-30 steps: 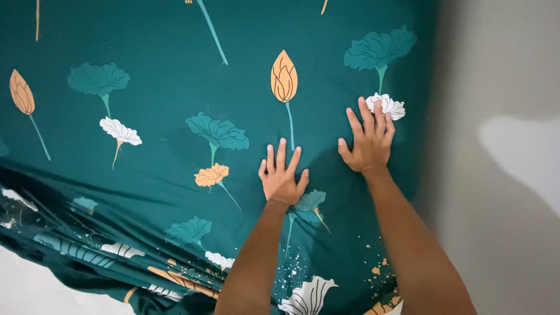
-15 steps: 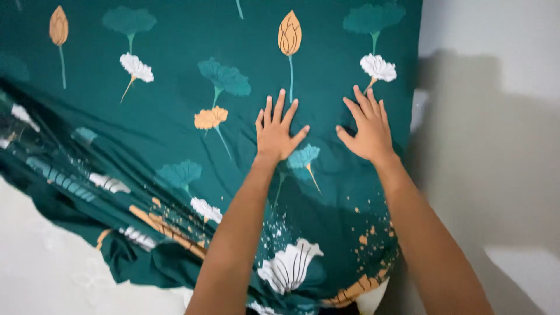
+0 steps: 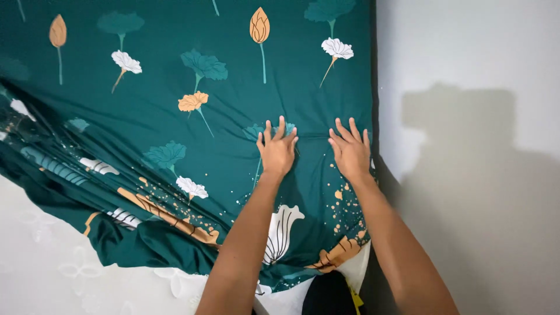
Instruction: Straightening and tucking a bedsheet onto a mattress.
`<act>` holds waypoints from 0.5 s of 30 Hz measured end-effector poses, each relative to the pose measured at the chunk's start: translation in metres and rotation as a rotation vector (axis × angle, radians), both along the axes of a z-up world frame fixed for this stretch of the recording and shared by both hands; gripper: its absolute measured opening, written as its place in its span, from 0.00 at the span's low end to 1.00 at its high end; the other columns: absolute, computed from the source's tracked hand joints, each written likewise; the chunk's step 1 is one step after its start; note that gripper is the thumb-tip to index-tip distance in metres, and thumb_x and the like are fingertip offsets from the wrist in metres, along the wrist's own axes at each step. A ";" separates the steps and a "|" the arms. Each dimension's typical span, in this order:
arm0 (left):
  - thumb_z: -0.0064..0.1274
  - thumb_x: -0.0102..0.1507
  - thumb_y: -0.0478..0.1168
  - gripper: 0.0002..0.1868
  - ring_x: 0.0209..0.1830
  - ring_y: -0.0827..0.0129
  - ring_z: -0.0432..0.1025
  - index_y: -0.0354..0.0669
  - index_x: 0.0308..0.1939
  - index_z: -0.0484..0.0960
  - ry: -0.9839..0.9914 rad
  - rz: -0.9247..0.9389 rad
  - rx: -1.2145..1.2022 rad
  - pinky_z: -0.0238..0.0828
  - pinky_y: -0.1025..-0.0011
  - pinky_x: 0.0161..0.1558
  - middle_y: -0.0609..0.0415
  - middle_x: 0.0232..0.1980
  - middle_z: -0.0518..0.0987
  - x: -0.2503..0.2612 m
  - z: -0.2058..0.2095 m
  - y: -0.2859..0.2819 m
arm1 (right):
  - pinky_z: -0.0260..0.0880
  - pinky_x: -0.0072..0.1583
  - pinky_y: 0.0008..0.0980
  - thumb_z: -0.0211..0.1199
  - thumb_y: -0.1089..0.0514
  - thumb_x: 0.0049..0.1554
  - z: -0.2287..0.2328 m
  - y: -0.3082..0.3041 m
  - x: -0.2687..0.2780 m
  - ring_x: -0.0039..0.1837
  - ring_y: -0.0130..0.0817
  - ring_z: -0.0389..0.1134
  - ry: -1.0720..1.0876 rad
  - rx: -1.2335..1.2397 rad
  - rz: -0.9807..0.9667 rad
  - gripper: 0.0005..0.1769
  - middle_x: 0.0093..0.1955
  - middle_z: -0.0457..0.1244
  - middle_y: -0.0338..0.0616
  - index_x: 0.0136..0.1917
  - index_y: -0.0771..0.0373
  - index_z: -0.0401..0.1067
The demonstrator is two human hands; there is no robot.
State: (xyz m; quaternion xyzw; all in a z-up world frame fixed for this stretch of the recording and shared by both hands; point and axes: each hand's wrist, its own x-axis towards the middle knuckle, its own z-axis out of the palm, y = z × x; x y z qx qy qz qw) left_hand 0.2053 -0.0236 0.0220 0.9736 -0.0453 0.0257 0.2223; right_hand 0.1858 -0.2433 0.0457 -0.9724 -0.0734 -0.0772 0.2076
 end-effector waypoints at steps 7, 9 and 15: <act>0.51 0.68 0.47 0.16 0.74 0.52 0.61 0.54 0.58 0.86 -0.094 -0.113 -0.192 0.52 0.48 0.69 0.60 0.69 0.77 -0.028 0.006 -0.018 | 0.63 0.70 0.49 0.59 0.52 0.65 0.021 -0.038 -0.031 0.75 0.44 0.63 -0.089 -0.063 0.083 0.15 0.71 0.66 0.36 0.62 0.57 0.79; 0.52 0.68 0.48 0.15 0.75 0.52 0.62 0.53 0.55 0.86 -0.057 -0.272 -0.102 0.56 0.53 0.68 0.63 0.67 0.78 -0.045 -0.013 -0.023 | 0.66 0.66 0.47 0.61 0.53 0.63 0.021 -0.038 -0.045 0.73 0.48 0.64 -0.088 -0.016 0.014 0.17 0.69 0.67 0.34 0.62 0.57 0.79; 0.52 0.67 0.46 0.13 0.69 0.53 0.65 0.50 0.50 0.87 0.075 -0.298 -0.140 0.62 0.50 0.60 0.61 0.67 0.79 -0.030 0.021 -0.010 | 0.66 0.64 0.47 0.59 0.54 0.64 0.018 -0.028 -0.050 0.74 0.52 0.62 0.016 -0.013 -0.014 0.20 0.74 0.64 0.36 0.68 0.58 0.75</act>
